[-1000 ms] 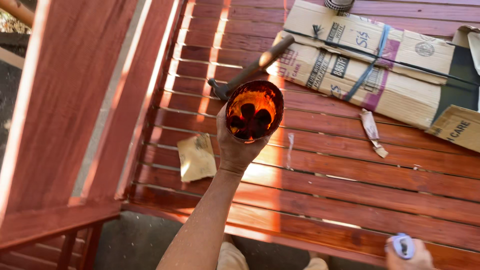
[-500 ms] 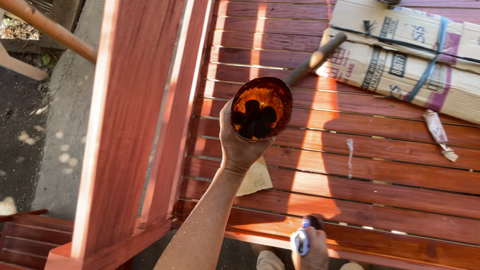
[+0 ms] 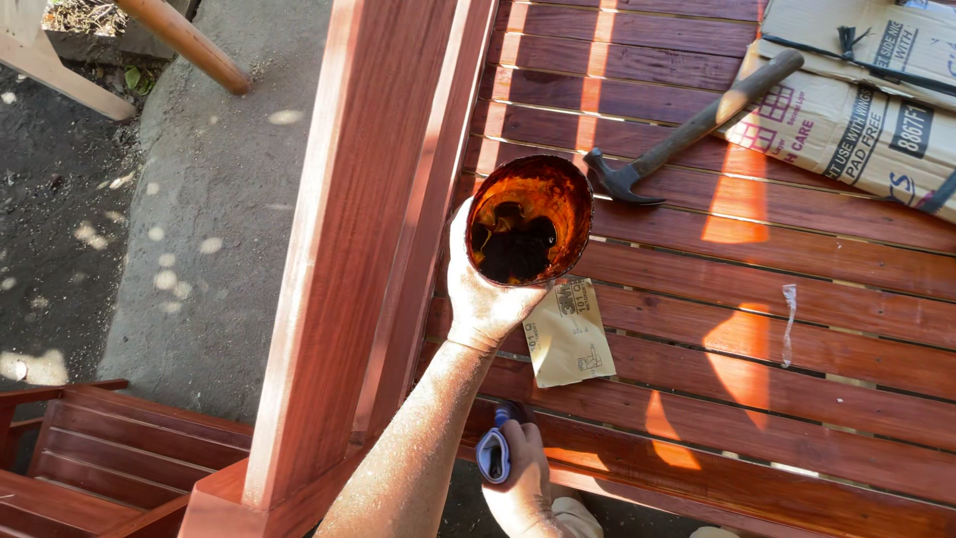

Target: The person holds a can of reddish-brown wood stain in one hand and wipes the stain onto the slats and frame of a red wooden bench with a cloth-wrapped applicator, working across the tabletop, edges and legs, and re-dips the applicator into the can as they cover the surface.

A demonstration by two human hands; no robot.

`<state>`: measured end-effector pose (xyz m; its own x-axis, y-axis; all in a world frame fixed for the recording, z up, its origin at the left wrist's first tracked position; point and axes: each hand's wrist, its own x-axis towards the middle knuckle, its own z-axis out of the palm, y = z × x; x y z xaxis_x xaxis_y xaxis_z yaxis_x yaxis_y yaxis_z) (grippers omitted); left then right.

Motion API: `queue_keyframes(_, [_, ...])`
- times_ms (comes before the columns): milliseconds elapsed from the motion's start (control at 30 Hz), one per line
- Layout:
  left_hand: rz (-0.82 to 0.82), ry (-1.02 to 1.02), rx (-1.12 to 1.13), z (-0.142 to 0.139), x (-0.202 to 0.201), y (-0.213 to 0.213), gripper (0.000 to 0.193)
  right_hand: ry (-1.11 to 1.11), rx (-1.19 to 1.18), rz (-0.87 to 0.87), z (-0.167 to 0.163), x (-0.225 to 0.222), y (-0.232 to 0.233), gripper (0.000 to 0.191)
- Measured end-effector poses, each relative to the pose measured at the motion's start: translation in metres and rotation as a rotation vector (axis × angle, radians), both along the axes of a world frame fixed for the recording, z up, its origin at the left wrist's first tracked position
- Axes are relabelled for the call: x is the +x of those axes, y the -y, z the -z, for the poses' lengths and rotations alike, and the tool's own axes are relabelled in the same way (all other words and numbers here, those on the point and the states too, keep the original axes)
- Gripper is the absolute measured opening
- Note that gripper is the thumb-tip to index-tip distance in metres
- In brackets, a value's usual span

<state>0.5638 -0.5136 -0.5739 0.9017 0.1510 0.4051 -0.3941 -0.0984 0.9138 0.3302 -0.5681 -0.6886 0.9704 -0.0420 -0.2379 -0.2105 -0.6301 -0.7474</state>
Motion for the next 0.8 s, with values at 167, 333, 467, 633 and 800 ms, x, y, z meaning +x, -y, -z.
queue_keyframes(167, [0.080,-0.015,-0.110,0.008,0.000,-0.005,0.116,0.072,0.122,-0.110,-0.007,0.012,0.014,0.027])
queue_keyframes(333, [0.107,-0.042,-0.219,0.009,0.006,-0.009,0.104,0.431,0.106,0.053,-0.023,0.054,0.082,0.025])
queue_keyframes(467, [0.115,-0.084,-0.272,0.010,0.012,-0.010,0.095,0.166,0.159,0.400,-0.026,0.087,0.095,0.018])
queue_keyframes(633, [-0.065,-0.056,0.037,0.001,0.014,-0.025,0.096,0.014,0.859,0.439,-0.011,0.095,0.030,0.022])
queue_keyframes(800, [0.412,-0.689,-1.372,-0.017,0.019,-0.050,0.079,-0.279,1.142,0.663,0.008,0.092,-0.029,0.021])
